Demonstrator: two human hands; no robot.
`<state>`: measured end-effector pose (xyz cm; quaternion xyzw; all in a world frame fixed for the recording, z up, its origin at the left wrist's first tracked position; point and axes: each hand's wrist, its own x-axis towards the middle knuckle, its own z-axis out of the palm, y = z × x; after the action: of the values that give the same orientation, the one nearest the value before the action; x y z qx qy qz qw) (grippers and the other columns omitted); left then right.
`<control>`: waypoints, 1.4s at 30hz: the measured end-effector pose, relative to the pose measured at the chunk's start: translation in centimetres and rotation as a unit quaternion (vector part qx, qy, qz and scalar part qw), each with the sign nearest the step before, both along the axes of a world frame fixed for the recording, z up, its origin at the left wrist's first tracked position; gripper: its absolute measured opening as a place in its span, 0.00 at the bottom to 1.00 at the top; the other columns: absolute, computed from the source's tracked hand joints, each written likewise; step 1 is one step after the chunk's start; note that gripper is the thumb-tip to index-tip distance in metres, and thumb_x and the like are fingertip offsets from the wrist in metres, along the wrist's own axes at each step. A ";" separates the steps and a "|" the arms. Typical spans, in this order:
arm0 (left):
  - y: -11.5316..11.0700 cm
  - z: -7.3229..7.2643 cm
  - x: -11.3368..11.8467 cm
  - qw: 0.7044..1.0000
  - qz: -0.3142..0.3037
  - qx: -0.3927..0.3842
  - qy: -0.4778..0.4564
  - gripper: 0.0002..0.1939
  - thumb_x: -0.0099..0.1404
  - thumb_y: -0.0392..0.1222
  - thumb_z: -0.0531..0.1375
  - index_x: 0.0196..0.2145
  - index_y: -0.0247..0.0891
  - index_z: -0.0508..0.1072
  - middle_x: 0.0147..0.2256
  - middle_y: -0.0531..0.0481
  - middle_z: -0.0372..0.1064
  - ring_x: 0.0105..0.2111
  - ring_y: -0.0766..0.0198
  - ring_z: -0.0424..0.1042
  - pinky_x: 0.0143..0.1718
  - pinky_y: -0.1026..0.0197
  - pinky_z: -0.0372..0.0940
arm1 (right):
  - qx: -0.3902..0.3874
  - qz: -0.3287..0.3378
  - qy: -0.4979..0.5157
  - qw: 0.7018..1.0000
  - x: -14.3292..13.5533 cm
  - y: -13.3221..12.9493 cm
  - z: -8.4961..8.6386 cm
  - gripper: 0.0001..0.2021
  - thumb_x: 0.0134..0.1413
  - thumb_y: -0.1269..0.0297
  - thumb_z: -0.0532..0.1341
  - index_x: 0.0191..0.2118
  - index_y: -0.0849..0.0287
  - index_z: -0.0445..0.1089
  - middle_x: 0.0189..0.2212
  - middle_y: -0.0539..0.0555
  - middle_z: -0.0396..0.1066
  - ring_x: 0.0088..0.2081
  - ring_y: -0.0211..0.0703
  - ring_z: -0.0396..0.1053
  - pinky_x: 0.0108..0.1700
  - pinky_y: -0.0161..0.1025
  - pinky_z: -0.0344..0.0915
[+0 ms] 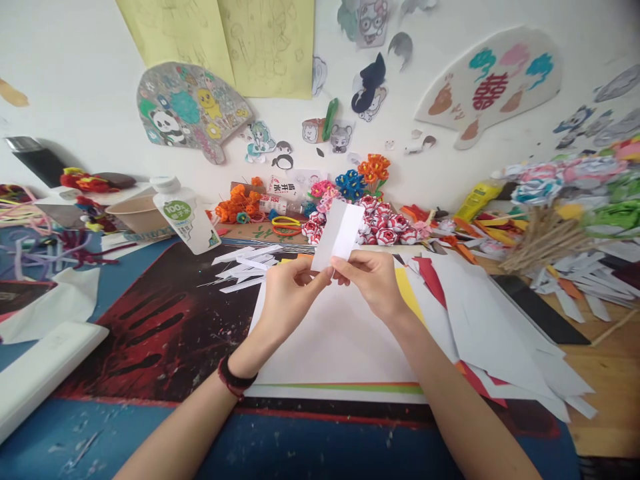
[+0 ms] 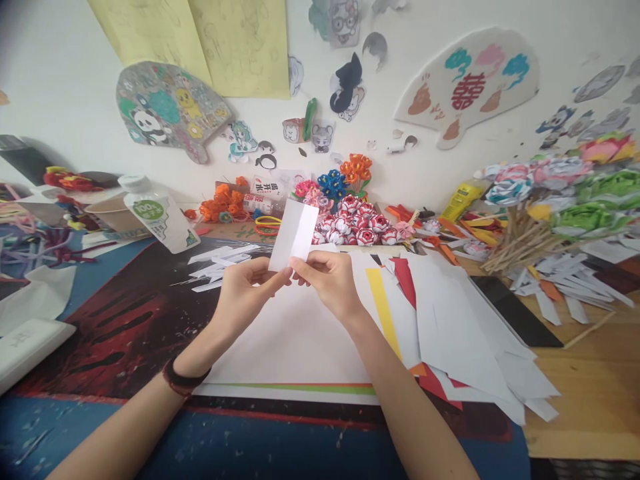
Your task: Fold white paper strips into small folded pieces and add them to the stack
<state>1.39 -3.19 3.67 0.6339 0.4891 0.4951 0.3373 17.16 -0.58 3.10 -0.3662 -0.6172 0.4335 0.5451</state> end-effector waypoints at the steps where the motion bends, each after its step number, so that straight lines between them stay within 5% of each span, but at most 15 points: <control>1: 0.0 0.0 0.1 1.000 0.003 0.004 -0.004 0.18 0.58 0.53 0.63 0.21 0.35 0.71 0.23 0.49 0.72 0.26 0.61 0.73 0.22 0.65 0.60 | 0.001 -0.001 -0.002 1.000 0.0 0.0 0.0 0.14 0.51 0.55 0.66 0.22 0.61 0.74 0.19 0.52 0.71 0.22 0.37 0.67 0.25 0.35 0.64; 12: 0.0 -0.4 0.8 0.993 -0.037 -0.003 -0.108 0.12 0.61 0.47 0.63 0.28 0.34 0.75 0.27 0.50 0.74 0.27 0.64 0.73 0.27 0.66 0.64 | -0.002 0.017 0.011 1.000 -0.1 0.0 -0.1 0.14 0.50 0.56 0.66 0.22 0.61 0.74 0.19 0.52 0.71 0.21 0.36 0.66 0.25 0.35 0.63; 31: 0.5 0.0 0.3 0.990 -0.083 -0.053 -0.097 0.13 0.62 0.46 0.62 0.30 0.31 0.74 0.27 0.46 0.75 0.24 0.66 0.72 0.28 0.64 0.69 | -0.023 0.041 0.050 0.998 0.5 0.5 -0.1 0.13 0.50 0.59 0.67 0.22 0.63 0.72 0.19 0.51 0.69 0.22 0.35 0.64 0.25 0.34 0.61; 37: 1.1 0.8 -1.2 0.976 -0.178 -0.108 -0.058 0.15 0.57 0.43 0.66 0.40 0.31 0.76 0.37 0.42 0.77 0.29 0.64 0.74 0.34 0.62 0.71 | -0.034 0.032 0.045 0.998 0.9 0.8 -0.1 0.11 0.49 0.61 0.68 0.23 0.63 0.74 0.20 0.52 0.70 0.22 0.35 0.65 0.25 0.35 0.62; 42: 1.0 0.9 -1.0 0.987 -0.129 -0.084 -0.043 0.16 0.60 0.48 0.63 0.37 0.30 0.76 0.33 0.42 0.76 0.28 0.65 0.72 0.31 0.64 0.69 | -0.033 0.043 0.032 0.998 0.9 0.7 -0.1 0.12 0.50 0.61 0.68 0.23 0.63 0.73 0.20 0.51 0.70 0.22 0.36 0.65 0.25 0.35 0.62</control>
<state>0.35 -2.18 4.57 0.6395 0.4282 0.4313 0.4708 18.04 0.15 2.96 -0.3436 -0.5998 0.4880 0.5329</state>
